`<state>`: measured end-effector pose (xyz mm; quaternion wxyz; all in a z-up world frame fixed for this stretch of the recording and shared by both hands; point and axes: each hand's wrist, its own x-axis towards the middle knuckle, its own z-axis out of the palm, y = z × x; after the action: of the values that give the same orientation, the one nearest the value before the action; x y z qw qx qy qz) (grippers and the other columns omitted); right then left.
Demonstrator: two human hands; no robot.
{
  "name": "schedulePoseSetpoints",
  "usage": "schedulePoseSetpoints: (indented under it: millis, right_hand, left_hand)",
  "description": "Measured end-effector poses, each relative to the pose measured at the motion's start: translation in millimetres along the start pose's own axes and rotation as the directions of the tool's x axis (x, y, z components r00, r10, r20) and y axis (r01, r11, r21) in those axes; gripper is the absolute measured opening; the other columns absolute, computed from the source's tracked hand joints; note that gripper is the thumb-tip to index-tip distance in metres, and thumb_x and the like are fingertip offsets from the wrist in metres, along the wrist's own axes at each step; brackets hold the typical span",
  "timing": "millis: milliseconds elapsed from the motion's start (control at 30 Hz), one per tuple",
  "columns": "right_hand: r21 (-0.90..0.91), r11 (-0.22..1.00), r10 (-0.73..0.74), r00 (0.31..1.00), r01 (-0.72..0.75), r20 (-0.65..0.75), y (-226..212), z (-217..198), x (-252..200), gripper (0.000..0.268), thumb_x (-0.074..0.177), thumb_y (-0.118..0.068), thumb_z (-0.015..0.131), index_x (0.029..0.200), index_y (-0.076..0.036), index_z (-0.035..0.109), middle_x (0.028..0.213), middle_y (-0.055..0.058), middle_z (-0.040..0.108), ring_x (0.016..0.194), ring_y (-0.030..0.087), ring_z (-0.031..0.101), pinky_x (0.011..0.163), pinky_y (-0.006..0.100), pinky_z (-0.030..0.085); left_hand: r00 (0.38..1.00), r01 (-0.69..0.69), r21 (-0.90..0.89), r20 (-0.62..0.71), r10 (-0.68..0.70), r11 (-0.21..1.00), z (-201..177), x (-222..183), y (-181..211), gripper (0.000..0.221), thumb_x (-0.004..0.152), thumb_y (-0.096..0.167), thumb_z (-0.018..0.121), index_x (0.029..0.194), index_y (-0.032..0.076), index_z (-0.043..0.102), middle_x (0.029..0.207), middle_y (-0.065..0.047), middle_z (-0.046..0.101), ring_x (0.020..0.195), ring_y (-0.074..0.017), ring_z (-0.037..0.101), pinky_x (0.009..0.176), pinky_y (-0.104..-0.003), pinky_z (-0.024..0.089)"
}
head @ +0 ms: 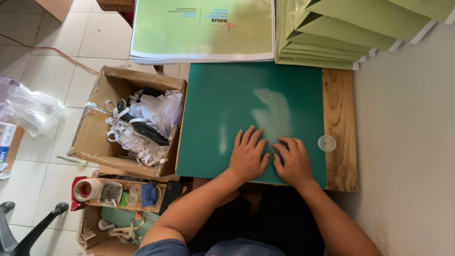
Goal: The person folds paper sheets into bags by pressing and creasing the sides, edges, and bottom flaps by hand.
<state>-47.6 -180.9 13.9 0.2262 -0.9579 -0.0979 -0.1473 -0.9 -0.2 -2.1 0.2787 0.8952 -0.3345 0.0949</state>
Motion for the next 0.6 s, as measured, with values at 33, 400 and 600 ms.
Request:
schedulePoseSetpoints:
  millis: [33,400,600]
  right_hand:
    - [0.000,1.000,0.000,1.000,0.000,0.000,0.0,0.0,0.2,0.029,0.081,-0.010,0.072,0.109,-0.004,0.074,0.123,0.015,0.063,0.116,0.034,0.056,0.098,0.043,0.050]
    - [0.013,1.000,-0.011,1.000,0.011,-0.013,-0.1,-1.0,0.6,0.029,0.080,-0.010,0.072,0.108,-0.004,0.073,0.124,0.015,0.063,0.117,0.035,0.056,0.098,0.045,0.050]
    - [0.003,1.000,-0.020,0.999,0.020,-0.028,0.4,-0.4,-0.1,0.029,0.080,-0.010,0.072,0.109,-0.004,0.073,0.124,0.015,0.063,0.117,0.035,0.056,0.098,0.045,0.050]
  left_hand:
    - [1.000,0.000,0.000,0.000,0.000,1.000,0.0,0.0,0.1,0.042,0.090,0.029,0.066,0.122,0.002,0.067,0.148,-0.023,0.051,0.146,-0.0436,0.038,0.118,-0.064,0.027]
    - [1.000,0.000,-0.003,-0.023,-0.001,1.000,-2.3,0.3,1.4,0.041,0.089,0.028,0.067,0.121,0.003,0.067,0.147,-0.023,0.052,0.145,-0.0437,0.040,0.118,-0.064,0.028]
    - [1.000,0.002,-0.008,-0.021,-0.002,1.000,-1.5,0.1,1.0,0.040,0.090,0.028,0.066,0.121,0.003,0.066,0.147,-0.023,0.051,0.145,-0.0440,0.039,0.118,-0.064,0.027]
